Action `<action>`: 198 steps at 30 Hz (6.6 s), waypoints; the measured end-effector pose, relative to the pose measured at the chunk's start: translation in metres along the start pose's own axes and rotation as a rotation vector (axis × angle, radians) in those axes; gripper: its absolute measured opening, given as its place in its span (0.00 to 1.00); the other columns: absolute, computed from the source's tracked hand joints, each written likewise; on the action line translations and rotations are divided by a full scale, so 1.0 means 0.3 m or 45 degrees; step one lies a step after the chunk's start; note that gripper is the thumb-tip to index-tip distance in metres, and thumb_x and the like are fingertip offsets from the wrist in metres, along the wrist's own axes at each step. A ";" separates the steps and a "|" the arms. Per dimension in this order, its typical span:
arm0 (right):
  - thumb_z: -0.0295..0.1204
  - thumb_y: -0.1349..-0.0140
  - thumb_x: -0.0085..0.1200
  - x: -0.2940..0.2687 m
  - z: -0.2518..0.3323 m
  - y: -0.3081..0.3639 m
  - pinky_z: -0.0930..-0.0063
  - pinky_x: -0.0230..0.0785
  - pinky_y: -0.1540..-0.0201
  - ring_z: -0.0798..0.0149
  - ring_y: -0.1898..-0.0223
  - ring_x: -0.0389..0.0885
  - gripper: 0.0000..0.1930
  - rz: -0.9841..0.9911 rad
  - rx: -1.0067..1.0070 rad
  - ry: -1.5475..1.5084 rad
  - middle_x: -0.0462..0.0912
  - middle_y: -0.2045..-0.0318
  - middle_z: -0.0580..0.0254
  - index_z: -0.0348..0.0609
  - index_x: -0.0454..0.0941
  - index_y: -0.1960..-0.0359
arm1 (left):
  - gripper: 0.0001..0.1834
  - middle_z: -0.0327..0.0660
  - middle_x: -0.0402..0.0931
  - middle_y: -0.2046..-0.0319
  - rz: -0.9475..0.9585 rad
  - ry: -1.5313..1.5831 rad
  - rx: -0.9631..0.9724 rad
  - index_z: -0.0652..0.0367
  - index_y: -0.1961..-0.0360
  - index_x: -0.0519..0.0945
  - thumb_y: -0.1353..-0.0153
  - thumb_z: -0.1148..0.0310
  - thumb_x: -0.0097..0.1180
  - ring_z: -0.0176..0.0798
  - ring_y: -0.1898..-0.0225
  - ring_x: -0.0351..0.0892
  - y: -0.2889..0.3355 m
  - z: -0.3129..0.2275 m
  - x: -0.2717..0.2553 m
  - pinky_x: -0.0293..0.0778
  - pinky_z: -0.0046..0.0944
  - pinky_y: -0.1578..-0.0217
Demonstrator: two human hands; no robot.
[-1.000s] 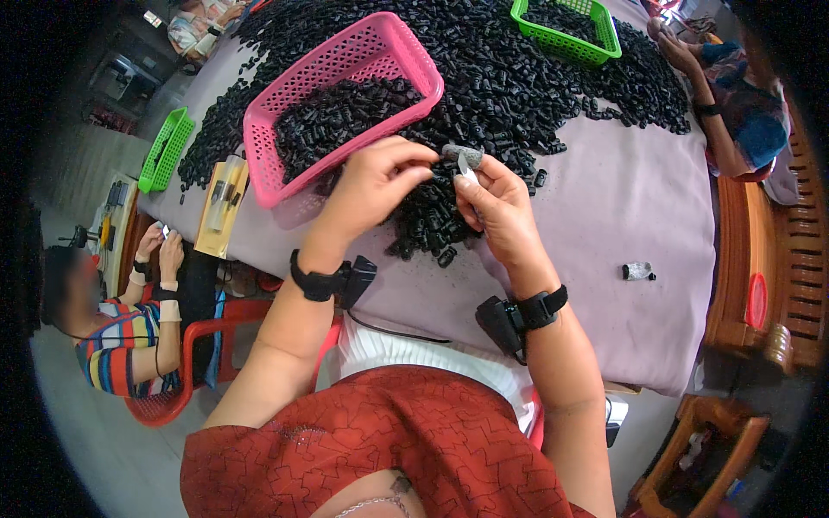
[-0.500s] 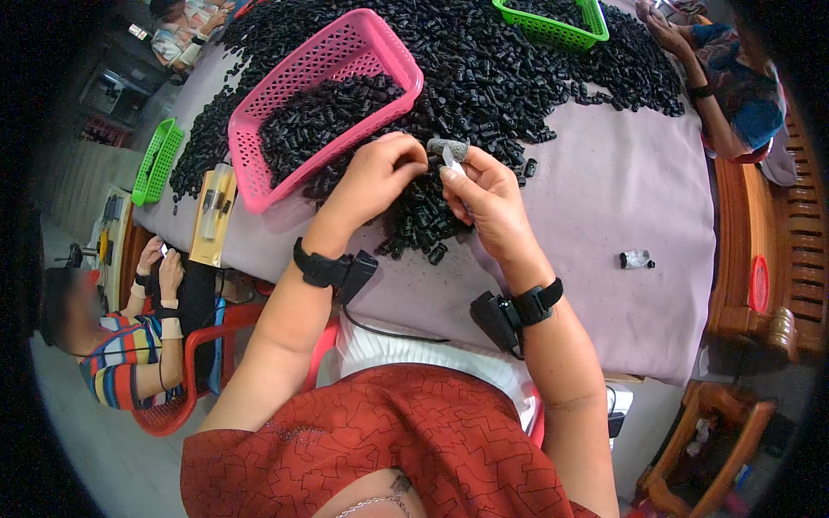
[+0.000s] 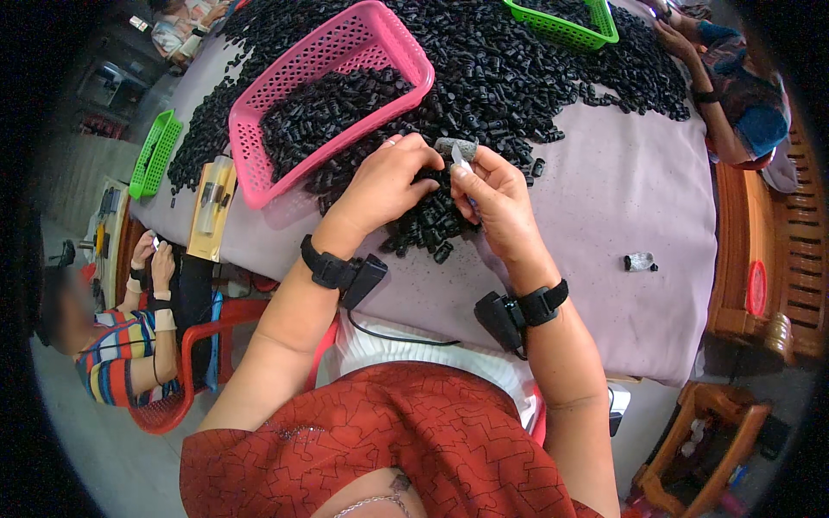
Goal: The person is assembling small black plastic components by hand at a workstation.
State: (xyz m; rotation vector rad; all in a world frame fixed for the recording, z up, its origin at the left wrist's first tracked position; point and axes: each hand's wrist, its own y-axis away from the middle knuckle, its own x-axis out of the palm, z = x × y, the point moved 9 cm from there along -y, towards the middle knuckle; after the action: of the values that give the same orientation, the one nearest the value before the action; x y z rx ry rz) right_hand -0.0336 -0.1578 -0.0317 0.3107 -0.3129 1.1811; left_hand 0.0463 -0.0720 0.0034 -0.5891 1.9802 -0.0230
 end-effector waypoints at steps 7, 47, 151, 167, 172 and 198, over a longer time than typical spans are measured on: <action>0.30 0.34 0.52 -0.001 0.005 -0.001 0.87 0.52 0.82 0.81 0.82 0.66 0.09 0.016 -0.016 0.003 0.74 0.76 0.73 0.40 0.75 0.56 | 0.09 0.37 0.78 0.68 -0.089 0.431 -0.117 0.61 0.61 0.80 0.44 0.75 0.61 0.38 0.65 0.78 -0.006 0.078 0.003 0.73 0.35 0.63; 0.25 0.36 0.55 0.091 0.005 0.039 0.89 0.55 0.78 0.82 0.76 0.66 0.26 0.316 0.071 0.051 0.78 0.68 0.72 0.43 0.66 0.35 | 0.19 0.42 0.78 0.58 0.217 2.519 -0.439 0.63 0.43 0.69 0.34 0.75 0.52 0.32 0.66 0.83 0.052 0.080 0.145 0.83 0.27 0.63; 0.29 0.34 0.53 0.018 0.003 -0.004 0.88 0.53 0.82 0.81 0.82 0.65 0.11 0.042 0.022 -0.005 0.74 0.77 0.74 0.40 0.75 0.53 | 0.09 0.35 0.80 0.62 -1.047 0.343 -0.133 0.60 0.57 0.83 0.40 0.76 0.59 0.27 0.65 0.76 0.121 0.177 -0.450 0.70 0.26 0.65; 0.31 0.34 0.53 -0.004 0.007 -0.001 0.87 0.53 0.82 0.82 0.82 0.66 0.05 0.022 -0.011 0.032 0.74 0.79 0.74 0.44 0.74 0.64 | 0.10 0.47 0.76 0.64 0.232 0.009 -0.015 0.63 0.63 0.80 0.48 0.75 0.60 0.53 0.58 0.77 0.018 -0.017 0.023 0.73 0.44 0.56; 0.31 0.34 0.52 -0.003 0.005 0.001 0.88 0.52 0.82 0.82 0.82 0.67 0.06 0.009 0.001 0.039 0.75 0.78 0.73 0.43 0.75 0.62 | 0.09 0.38 0.80 0.67 0.065 0.636 -0.331 0.64 0.59 0.80 0.41 0.76 0.58 0.34 0.66 0.81 0.005 0.073 0.004 0.76 0.34 0.63; 0.27 0.38 0.56 0.077 0.003 0.030 0.88 0.57 0.78 0.82 0.77 0.68 0.21 0.188 0.073 0.141 0.74 0.74 0.74 0.38 0.69 0.43 | 0.20 0.42 0.80 0.60 0.151 2.407 -0.530 0.63 0.43 0.70 0.35 0.72 0.55 0.31 0.70 0.83 0.041 0.106 0.134 0.82 0.27 0.67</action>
State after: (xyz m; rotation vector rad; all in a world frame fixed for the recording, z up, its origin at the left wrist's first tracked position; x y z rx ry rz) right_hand -0.0339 -0.1354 -0.0209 0.2746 -0.2076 1.3493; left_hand 0.0542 -0.0702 -0.0488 -0.7911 3.9162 -0.1348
